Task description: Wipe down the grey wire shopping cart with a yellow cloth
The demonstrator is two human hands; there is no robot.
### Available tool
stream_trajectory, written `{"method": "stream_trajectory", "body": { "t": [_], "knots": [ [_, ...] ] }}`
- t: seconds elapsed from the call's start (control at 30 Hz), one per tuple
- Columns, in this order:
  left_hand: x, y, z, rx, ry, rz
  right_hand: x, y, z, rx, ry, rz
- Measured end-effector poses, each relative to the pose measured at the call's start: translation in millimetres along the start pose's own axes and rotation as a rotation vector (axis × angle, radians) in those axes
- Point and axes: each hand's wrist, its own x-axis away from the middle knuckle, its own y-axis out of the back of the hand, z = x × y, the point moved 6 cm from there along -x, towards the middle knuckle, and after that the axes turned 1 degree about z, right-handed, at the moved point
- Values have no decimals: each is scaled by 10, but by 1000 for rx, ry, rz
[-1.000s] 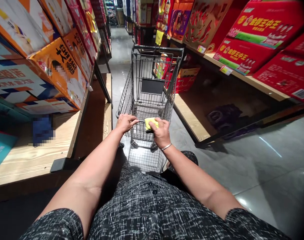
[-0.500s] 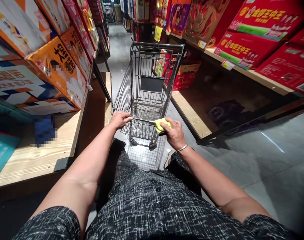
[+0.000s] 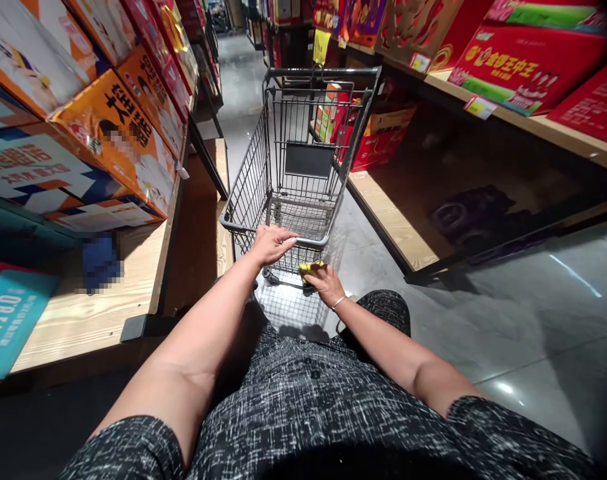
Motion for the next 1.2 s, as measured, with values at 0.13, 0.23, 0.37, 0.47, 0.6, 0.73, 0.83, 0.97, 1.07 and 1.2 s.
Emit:
{"method": "stream_trajectory", "body": {
  "t": [0.13, 0.23, 0.37, 0.47, 0.6, 0.73, 0.83, 0.97, 1.07, 1.2],
  "knots": [
    [25, 82, 146, 35, 46, -38, -12, -302, 95, -24, 11, 200],
    [60, 155, 268, 49, 62, -57, -41, -313, 159, -33, 89, 256],
    [121, 255, 427, 81, 106, -77, -9, -257, 125, -50, 179, 329],
    [159, 303, 465, 78, 152, -108, -102, 6, 53, -86, 147, 127],
    [163, 276, 298, 44, 154, -117, -428, 642, 23, -190, 83, -254],
    [138, 151, 7, 100, 44, -19, -749, 1195, -57, -283, -34, -505],
    [131, 106, -56, 134, 62, -7, -823, 1256, -135, -336, -123, -587],
    [98, 47, -36, 85, 108, 28, -729, 742, -84, -440, -153, -430],
    [72, 21, -21, 32, 129, 36, -568, 216, -22, -452, -234, -214],
    [82, 23, 6, 44, 124, 11, -453, -115, -30, -366, -252, 34]
  ]
}}
